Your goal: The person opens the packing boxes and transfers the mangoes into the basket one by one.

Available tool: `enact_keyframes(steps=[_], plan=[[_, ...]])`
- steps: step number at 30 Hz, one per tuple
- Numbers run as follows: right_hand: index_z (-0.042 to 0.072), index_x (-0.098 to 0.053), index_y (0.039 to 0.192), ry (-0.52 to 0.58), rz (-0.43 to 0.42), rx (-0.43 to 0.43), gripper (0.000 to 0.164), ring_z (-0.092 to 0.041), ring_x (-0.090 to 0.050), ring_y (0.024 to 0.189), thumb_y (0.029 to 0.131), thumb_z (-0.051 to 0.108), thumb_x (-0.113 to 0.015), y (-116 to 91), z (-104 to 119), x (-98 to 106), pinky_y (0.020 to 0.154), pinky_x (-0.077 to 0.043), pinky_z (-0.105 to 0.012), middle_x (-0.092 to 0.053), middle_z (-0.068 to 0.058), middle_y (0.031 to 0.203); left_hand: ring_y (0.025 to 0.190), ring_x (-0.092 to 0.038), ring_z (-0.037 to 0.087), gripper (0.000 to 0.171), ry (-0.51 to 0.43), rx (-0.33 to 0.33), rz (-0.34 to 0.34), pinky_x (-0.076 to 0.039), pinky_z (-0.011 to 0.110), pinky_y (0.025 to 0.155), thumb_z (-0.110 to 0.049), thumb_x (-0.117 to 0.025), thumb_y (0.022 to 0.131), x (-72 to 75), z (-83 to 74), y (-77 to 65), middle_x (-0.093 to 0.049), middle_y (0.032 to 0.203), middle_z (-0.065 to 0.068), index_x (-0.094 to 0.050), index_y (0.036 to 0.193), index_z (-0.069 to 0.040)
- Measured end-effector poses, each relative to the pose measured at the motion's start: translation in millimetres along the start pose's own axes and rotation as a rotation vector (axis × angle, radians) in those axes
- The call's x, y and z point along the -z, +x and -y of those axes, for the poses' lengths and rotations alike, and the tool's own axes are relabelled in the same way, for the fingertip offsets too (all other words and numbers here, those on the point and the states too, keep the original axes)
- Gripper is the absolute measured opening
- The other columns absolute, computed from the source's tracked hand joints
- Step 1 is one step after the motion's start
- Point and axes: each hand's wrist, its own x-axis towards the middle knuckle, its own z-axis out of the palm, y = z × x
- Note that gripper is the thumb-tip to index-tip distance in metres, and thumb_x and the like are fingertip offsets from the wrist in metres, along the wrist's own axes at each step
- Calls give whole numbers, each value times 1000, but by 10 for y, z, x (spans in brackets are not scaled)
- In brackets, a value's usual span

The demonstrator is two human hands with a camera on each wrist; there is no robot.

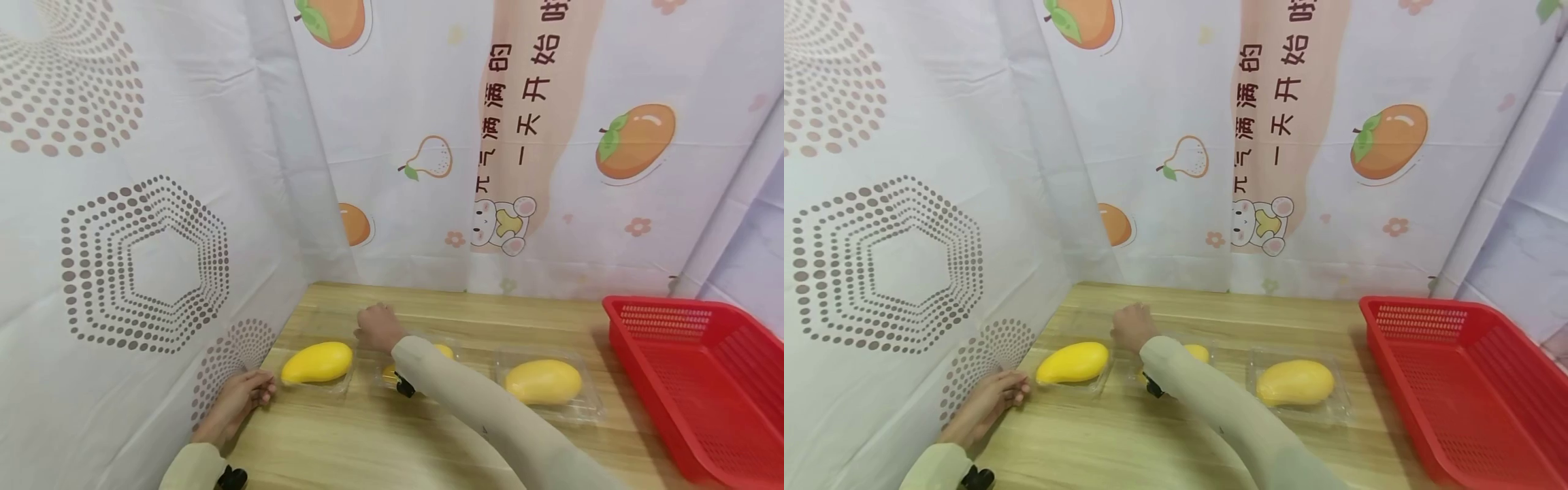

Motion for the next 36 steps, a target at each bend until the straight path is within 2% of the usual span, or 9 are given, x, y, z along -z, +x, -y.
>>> enact_keyframes(steps=[3, 8, 10, 14, 16, 23, 28, 32, 36], plan=[[9, -73, 91, 13, -5, 75, 18, -14, -59, 76, 97, 26, -73, -5, 66, 34, 80, -54, -33, -71, -2, 86, 73, -61, 15, 25, -4, -1, -9, -56, 31, 69, -14, -56, 106, -2, 17, -5, -69, 93, 10, -66, 115, 7], [10, -74, 118, -9, 45, 160, 37, -14, -69, 97, 96, 39, -75, -43, 204, 53, 91, -54, -27, -75, 1, 112, 74, -62, 15, 26, -14, -17, 0, -57, 31, 70, -13, -54, 107, -10, 14, -16, -69, 93, 11, -65, 117, 9], [12, -73, 120, -30, 71, 190, 41, -11, -67, 95, 94, 44, -75, -66, 266, 53, 88, -53, -26, -74, 4, 111, 74, -63, 15, 27, -14, -18, 6, -57, 31, 71, -13, -54, 107, -11, 7, -23, -69, 94, 10, -64, 118, 9], [14, -74, 114, -79, 101, 231, 42, -7, -57, 80, 91, 49, -76, -100, 372, 25, 72, -46, -22, -71, 6, 99, 76, -64, 15, 26, -15, -16, 9, -58, 32, 72, -13, -55, 107, -18, 5, -36, -69, 94, 11, -64, 118, 9], [13, -74, 112, -86, 116, 234, 43, -8, -53, 79, 90, 50, -77, -112, 415, 10, 69, -42, -23, -69, 6, 97, 77, -64, 16, 26, -13, -17, 8, -58, 32, 73, -13, -55, 107, -21, 8, -44, -69, 94, 11, -63, 118, 10], [15, -73, 121, -150, 147, 204, 51, -13, -56, 96, 88, 52, -79, -128, 490, -27, 87, -46, -30, -68, 3, 111, 79, -66, 17, 26, -3, -44, 18, -59, 33, 76, -11, -53, 107, -20, 7, -55, -69, 96, 12, -62, 118, 11], [15, -74, 120, -137, 156, 181, 49, -15, -54, 101, 86, 50, -82, -129, 501, -74, 92, -45, -31, -65, 1, 119, 79, -66, 17, 25, -2, -59, 22, -59, 33, 76, -11, -53, 107, -17, 7, -49, -69, 96, 12, -63, 116, 10], [14, -72, 125, -126, 175, 156, 52, -16, -52, 107, 86, 47, -83, -144, 513, -122, 96, -45, -31, -61, 0, 125, 79, -66, 17, 25, 4, -59, 25, -59, 33, 76, -12, -54, 107, -18, 13, -51, -69, 95, 12, -63, 115, 10], [12, -67, 131, -151, 173, 150, 56, -16, -52, 107, 87, 44, -83, -153, 523, -146, 97, -46, -32, -62, 0, 122, 80, -66, 17, 25, 8, -56, 30, -59, 34, 76, -12, -54, 107, -15, 15, -56, -69, 95, 11, -64, 114, 9]])
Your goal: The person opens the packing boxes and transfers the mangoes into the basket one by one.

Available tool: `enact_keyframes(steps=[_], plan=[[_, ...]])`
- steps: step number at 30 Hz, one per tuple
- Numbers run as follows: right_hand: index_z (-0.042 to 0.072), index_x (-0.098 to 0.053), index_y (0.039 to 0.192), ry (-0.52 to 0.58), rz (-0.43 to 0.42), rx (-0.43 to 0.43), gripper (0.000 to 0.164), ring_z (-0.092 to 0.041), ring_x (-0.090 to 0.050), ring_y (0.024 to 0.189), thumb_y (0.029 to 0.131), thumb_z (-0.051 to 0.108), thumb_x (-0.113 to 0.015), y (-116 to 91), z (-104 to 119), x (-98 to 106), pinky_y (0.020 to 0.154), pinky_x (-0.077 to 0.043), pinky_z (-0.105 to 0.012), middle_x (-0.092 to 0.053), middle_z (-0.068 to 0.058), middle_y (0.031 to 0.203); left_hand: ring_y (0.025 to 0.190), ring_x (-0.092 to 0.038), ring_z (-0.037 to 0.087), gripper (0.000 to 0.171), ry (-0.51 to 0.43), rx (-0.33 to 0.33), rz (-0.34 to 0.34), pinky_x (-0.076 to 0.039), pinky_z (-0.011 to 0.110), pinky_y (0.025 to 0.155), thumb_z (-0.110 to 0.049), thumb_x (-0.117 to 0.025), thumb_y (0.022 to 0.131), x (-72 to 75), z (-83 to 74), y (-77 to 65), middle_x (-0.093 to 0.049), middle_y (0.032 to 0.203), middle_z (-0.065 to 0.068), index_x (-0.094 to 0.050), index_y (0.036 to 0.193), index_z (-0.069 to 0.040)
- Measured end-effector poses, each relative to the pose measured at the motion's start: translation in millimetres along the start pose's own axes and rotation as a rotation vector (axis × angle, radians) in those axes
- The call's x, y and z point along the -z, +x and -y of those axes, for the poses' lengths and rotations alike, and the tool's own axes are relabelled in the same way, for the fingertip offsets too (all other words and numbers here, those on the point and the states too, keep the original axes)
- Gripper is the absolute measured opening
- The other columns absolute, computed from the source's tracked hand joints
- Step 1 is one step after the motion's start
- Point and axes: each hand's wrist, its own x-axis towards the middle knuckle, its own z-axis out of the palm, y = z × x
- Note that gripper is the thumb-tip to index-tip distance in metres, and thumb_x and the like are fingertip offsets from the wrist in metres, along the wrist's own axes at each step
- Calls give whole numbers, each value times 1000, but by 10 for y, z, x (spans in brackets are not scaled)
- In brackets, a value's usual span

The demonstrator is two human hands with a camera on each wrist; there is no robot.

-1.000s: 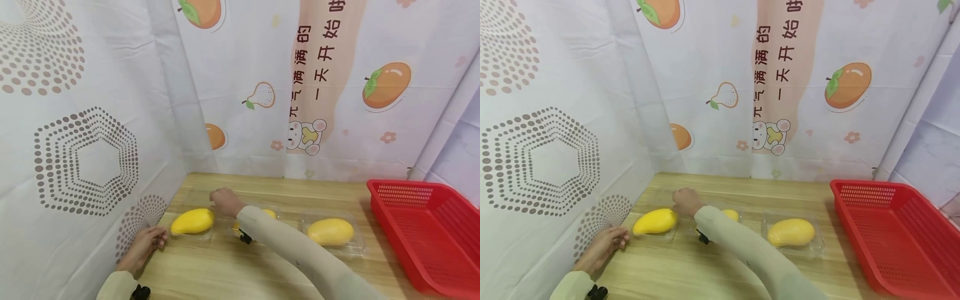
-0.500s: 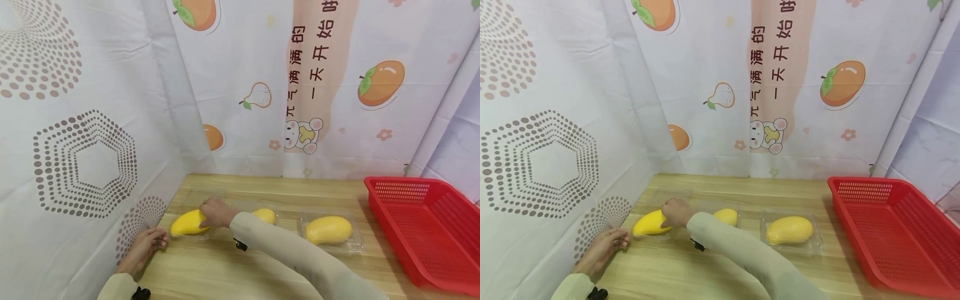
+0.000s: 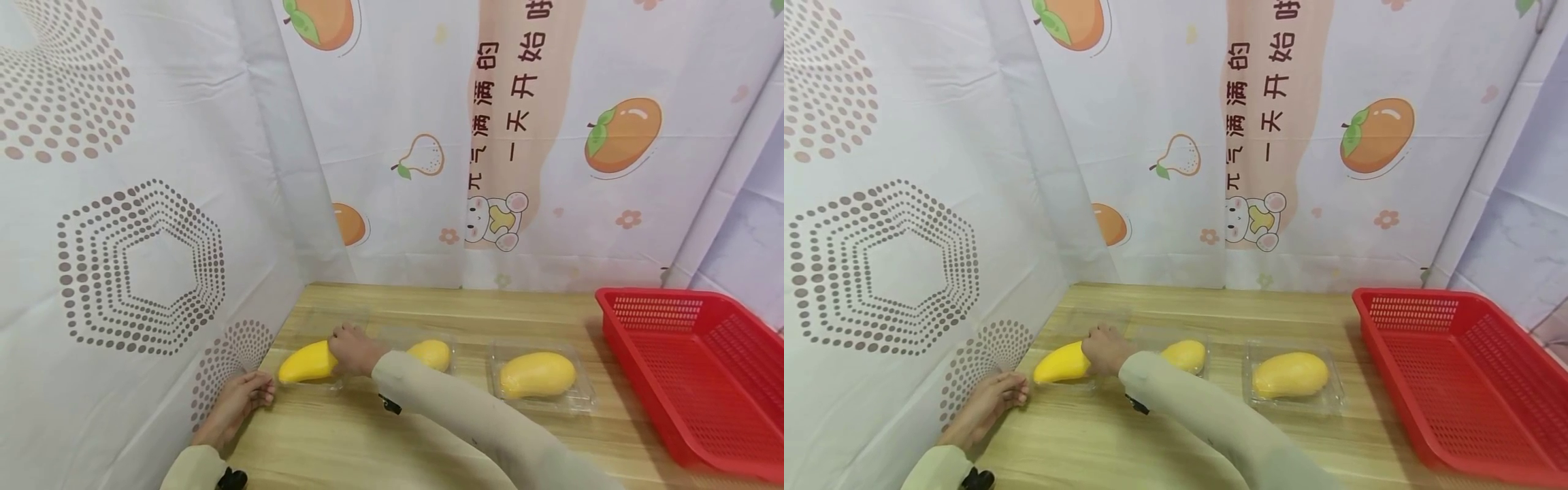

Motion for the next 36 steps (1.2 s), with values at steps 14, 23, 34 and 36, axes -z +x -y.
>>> enact_keyframes(steps=[14, 23, 34, 36], plan=[[10, -64, 137, 17, -3, 11, 63, -15, -54, 108, 88, 45, -82, 31, -10, -38, 98, -46, -31, -63, -2, 125, 79, -67, 18, 24, -17, -13, 16, -59, 35, 77, -15, -56, 107, 8, 27, 17, -69, 96, 12, -65, 113, 6], [10, -64, 135, 105, 11, -6, 64, -12, -56, 100, 84, 43, -86, 60, 4, -78, 83, -51, -23, -63, -1, 117, 79, -66, 18, 23, -25, -12, 2, -59, 35, 76, -14, -56, 107, -6, 42, 13, -69, 96, 12, -64, 114, 6], [9, -61, 138, 94, 39, -29, 71, -12, -56, 105, 82, 45, -87, 86, 34, -67, 90, -50, -23, -61, -2, 124, 79, -66, 17, 24, -31, -21, 12, -59, 34, 77, -15, -56, 106, -8, 36, 13, -69, 95, 11, -65, 113, 6], [8, -62, 138, 84, 43, -29, 71, -12, -56, 106, 82, 45, -87, 93, 39, -67, 91, -50, -23, -61, -2, 124, 79, -66, 16, 24, -29, -22, 14, -59, 34, 77, -15, -56, 107, -7, 34, 8, -69, 95, 11, -64, 114, 6]])
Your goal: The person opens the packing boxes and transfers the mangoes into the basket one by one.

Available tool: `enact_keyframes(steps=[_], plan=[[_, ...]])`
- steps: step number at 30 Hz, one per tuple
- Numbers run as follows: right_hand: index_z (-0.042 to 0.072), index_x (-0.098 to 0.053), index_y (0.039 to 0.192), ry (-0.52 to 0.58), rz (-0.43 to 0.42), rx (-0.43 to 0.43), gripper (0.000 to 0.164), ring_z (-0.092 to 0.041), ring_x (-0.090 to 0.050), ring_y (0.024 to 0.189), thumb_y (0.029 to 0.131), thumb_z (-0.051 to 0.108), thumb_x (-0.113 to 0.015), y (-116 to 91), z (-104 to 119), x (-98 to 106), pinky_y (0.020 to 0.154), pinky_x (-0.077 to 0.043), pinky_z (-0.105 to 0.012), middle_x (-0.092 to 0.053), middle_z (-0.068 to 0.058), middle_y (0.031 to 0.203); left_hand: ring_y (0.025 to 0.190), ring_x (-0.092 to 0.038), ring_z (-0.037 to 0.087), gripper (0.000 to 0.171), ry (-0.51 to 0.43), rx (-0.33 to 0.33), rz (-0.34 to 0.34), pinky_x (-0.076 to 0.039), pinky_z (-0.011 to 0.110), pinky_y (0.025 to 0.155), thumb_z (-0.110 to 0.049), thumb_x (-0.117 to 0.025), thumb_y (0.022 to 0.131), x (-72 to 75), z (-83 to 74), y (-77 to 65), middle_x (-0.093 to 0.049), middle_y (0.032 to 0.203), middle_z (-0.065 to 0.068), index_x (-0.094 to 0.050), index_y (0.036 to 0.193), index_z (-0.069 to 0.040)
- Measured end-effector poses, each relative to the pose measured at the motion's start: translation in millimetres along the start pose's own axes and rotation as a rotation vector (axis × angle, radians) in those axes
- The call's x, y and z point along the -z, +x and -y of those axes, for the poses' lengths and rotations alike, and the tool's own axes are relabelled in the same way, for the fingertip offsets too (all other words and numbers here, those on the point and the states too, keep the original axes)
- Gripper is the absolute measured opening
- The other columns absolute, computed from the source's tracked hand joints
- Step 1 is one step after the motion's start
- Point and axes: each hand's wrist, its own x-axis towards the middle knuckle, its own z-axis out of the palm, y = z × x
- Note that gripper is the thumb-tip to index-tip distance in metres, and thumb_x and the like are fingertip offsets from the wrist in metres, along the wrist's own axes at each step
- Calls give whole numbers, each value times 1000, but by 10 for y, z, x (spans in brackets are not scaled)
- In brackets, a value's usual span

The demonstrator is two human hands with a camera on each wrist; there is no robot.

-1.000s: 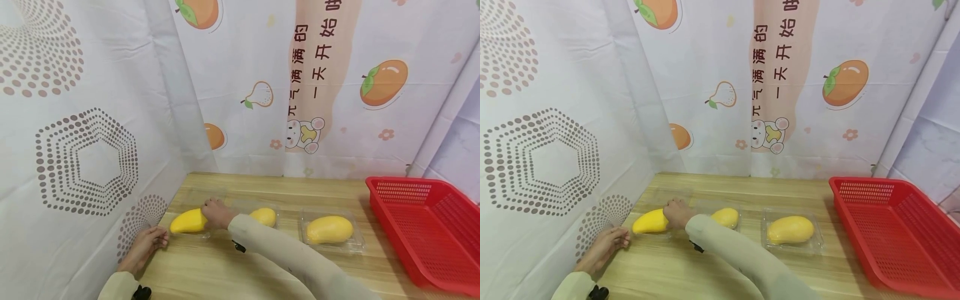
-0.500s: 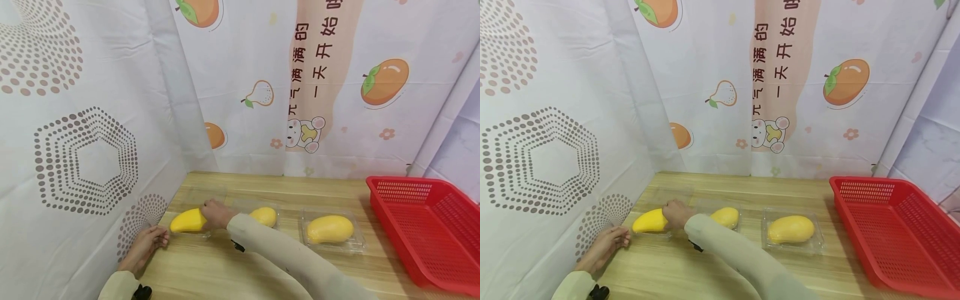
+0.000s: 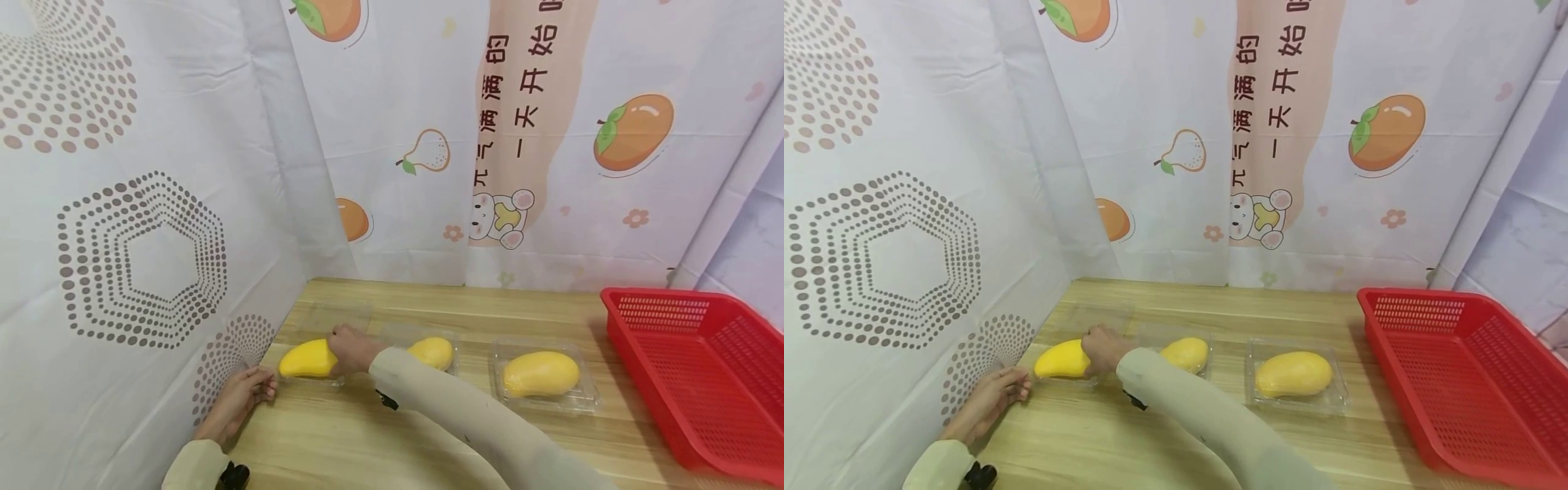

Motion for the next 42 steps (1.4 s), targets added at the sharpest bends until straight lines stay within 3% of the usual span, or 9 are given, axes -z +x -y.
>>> enact_keyframes(steps=[7, 12, 21, 29, 42], plan=[[10, -69, 124, 23, 5, 20, 56, -8, -58, 87, 81, 40, -89, 1, 17, 11, 76, -51, -20, -65, 0, 108, 79, -66, 16, 24, -4, 11, -13, -59, 33, 77, -14, -55, 107, 11, 10, 0, -69, 94, 10, -64, 114, 7], [11, -70, 121, 36, 4, 25, 51, -7, -56, 82, 82, 40, -88, -4, 22, 4, 72, -50, -19, -64, 1, 104, 78, -65, 16, 24, -12, 11, -22, -59, 33, 76, -14, -55, 107, 31, 21, 2, -69, 94, 10, -65, 112, 7], [10, -70, 121, 44, -28, 41, 54, -7, -54, 82, 81, 41, -89, 2, -16, -39, 71, -49, -19, -65, 0, 103, 78, -65, 15, 24, -8, 15, -35, -59, 32, 76, -13, -55, 107, 4, 3, 4, -70, 93, 10, -65, 113, 7], [9, -73, 115, 73, -92, 107, 52, -4, -56, 78, 76, 36, -93, -7, -69, -37, 69, -48, -15, -69, 2, 98, 76, -64, 15, 25, 6, 29, -75, -58, 30, 73, -12, -55, 107, -27, 10, 0, -69, 92, 11, -65, 114, 10], [9, -65, 129, 0, -143, 113, 67, -7, -60, 89, 77, 40, -92, -57, -119, 118, 81, -51, -17, -71, 0, 110, 74, -62, 13, 27, -3, 41, -90, -57, 28, 71, -10, -55, 106, -47, -12, -8, -69, 91, 11, -63, 118, 12]])
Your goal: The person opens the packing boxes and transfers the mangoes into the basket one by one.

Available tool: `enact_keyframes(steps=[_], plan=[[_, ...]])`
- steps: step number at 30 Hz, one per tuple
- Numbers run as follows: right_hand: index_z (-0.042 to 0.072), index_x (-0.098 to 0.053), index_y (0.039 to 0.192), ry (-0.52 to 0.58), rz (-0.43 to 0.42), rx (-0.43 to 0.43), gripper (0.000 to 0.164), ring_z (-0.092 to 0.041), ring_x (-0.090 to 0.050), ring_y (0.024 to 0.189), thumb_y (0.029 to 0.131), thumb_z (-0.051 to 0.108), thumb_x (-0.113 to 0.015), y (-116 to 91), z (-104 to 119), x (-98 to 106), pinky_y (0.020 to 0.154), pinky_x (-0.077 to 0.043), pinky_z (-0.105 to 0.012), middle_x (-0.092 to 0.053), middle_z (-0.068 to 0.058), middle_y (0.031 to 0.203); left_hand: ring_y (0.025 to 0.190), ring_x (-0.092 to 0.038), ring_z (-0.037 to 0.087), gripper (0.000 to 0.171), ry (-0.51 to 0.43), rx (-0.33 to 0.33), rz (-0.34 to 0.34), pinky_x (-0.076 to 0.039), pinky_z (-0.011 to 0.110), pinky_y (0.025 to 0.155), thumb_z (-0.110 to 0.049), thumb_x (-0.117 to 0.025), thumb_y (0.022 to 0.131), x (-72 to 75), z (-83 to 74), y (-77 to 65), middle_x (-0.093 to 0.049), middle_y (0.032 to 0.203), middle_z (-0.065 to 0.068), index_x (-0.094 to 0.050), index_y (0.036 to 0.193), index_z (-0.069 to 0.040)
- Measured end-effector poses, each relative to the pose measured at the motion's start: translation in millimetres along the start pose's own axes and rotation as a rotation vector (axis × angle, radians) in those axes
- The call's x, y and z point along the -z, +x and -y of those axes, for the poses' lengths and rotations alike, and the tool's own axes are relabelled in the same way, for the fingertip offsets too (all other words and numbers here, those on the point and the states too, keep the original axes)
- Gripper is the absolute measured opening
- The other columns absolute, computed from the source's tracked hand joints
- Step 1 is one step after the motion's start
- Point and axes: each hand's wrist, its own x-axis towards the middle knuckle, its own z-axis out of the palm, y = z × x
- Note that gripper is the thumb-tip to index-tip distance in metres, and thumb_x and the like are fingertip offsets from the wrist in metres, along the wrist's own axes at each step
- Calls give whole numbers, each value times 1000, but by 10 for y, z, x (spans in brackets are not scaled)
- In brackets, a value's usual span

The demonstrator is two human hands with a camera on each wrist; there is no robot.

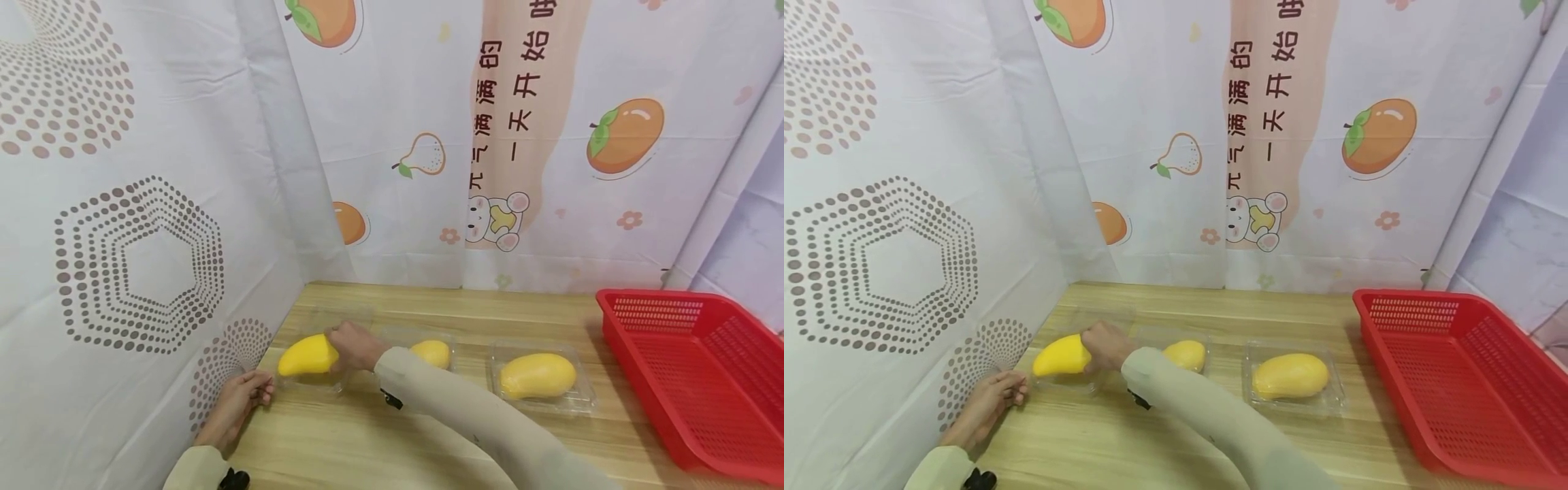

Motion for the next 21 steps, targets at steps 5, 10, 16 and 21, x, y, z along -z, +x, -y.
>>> enact_keyframes(steps=[5, 10, 16, 21], plan=[[8, -65, 129, -16, -14, 14, 67, -9, -61, 91, 77, 42, -91, -36, -23, 69, 83, -51, -18, -71, -2, 112, 73, -61, 14, 25, 4, 20, -9, -57, 29, 69, -11, -57, 105, -1, 3, 9, -68, 89, 10, -63, 116, 11], [7, -64, 130, 13, -25, 10, 68, -10, -61, 90, 78, 40, -91, -64, -45, 119, 80, -51, -18, -71, -3, 112, 73, -61, 14, 25, 11, 19, -10, -56, 29, 67, -12, -56, 106, -10, -1, 0, -67, 88, 9, -63, 114, 11], [8, -67, 122, -24, -73, 31, 61, -8, -57, 79, 77, 41, -91, -92, -93, 187, 72, -49, -17, -71, 1, 100, 73, -61, 14, 26, 14, 14, -13, -56, 28, 66, -11, -55, 106, -9, -2, -12, -67, 87, 8, -63, 114, 12], [7, -67, 121, -9, -83, 44, 60, -9, -57, 80, 77, 40, -91, -135, -122, 263, 74, -49, -18, -71, 1, 99, 72, -61, 14, 25, 13, 17, -10, -56, 28, 66, -12, -55, 106, -2, -3, -15, -67, 87, 8, -63, 113, 11]])
